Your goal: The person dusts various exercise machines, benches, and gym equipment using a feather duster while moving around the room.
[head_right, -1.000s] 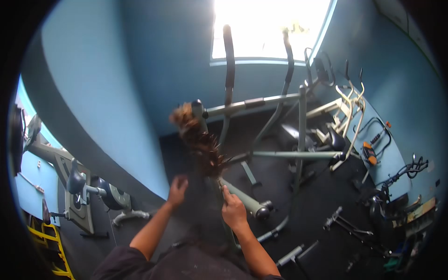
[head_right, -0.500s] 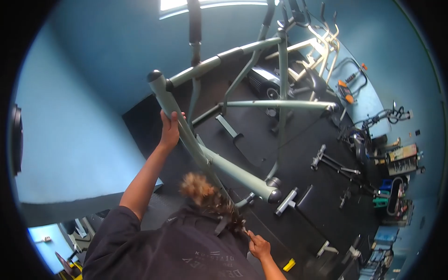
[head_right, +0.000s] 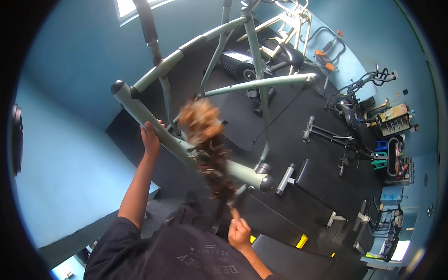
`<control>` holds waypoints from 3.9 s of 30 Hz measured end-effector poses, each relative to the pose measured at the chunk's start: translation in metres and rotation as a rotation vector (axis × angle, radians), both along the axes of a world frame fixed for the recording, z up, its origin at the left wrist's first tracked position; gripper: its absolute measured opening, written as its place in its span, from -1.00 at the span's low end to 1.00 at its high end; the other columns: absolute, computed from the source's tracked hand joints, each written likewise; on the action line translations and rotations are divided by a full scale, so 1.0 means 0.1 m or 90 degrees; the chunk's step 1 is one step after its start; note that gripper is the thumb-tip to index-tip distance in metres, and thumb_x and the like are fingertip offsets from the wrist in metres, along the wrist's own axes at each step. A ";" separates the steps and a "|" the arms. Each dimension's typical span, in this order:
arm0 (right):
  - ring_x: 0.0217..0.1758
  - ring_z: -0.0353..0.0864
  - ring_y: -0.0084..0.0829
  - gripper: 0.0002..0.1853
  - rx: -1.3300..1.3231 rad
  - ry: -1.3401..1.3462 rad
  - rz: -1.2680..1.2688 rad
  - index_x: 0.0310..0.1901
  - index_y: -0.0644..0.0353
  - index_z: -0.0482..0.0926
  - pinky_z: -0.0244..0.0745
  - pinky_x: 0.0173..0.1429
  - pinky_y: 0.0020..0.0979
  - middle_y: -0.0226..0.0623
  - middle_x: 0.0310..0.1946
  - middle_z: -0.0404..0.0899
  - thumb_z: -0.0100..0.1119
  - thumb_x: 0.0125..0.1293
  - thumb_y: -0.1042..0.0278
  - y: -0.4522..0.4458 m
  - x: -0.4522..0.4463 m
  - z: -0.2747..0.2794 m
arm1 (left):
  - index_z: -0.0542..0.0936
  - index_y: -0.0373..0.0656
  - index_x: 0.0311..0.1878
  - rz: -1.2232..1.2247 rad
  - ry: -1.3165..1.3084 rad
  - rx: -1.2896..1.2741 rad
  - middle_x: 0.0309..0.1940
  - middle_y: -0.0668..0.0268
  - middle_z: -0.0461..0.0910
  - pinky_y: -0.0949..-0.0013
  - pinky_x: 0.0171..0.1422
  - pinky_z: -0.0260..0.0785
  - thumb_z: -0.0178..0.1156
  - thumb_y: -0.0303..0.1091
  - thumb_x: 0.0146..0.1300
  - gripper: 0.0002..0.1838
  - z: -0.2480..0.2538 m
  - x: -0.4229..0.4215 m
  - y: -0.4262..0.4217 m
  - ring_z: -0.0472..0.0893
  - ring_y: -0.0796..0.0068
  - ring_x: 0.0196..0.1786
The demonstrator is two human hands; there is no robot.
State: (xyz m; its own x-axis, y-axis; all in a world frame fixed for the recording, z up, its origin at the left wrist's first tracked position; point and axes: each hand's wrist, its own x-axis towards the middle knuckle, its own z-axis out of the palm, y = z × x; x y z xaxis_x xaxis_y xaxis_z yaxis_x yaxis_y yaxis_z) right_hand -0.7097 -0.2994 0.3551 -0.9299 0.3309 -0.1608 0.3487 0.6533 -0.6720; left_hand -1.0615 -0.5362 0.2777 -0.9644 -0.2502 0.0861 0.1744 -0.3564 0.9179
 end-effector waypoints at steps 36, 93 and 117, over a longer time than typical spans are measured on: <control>-0.44 0.46 -0.57 -0.65 -0.300 0.325 0.050 0.17 0.32 0.54 0.41 -0.29 -0.48 -0.35 -0.28 0.63 -0.06 0.42 0.48 -0.92 -1.72 -0.58 | 0.68 -0.04 -0.26 0.064 0.066 -1.262 -0.30 0.31 0.66 0.19 0.06 0.34 0.33 -0.07 0.12 -0.73 1.99 -0.78 -0.51 0.61 0.31 -0.10; -0.27 0.60 0.02 -0.67 0.176 0.482 0.015 0.13 0.07 0.56 0.49 -0.19 -0.10 -0.07 -0.36 0.56 0.03 0.34 0.40 1.86 -5.17 -0.20 | 0.44 -0.13 0.09 -0.067 0.336 -1.003 -0.01 0.16 0.43 0.14 0.19 0.31 0.28 -0.27 0.16 -0.57 1.77 -1.41 0.53 0.46 0.11 0.07; -0.24 0.63 0.09 -0.51 0.438 -0.064 -0.204 0.33 0.29 0.30 0.54 -0.14 -0.01 0.05 -0.25 0.56 -0.12 0.39 0.40 2.42 -3.37 0.75 | 0.24 -0.11 0.45 -0.021 0.099 -1.217 0.11 0.17 0.49 0.21 -0.09 0.55 0.17 -0.25 0.35 -0.37 1.76 -2.00 1.01 0.61 0.18 -0.13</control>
State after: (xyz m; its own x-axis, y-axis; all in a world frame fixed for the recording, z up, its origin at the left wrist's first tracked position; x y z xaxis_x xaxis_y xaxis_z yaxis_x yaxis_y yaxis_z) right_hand -1.0465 -0.0570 0.4305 -0.7634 0.6381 0.1007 0.6295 0.7698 -0.1058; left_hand -1.2611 -0.4352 0.4542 -0.9236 0.2837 0.2577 0.2969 0.9548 0.0130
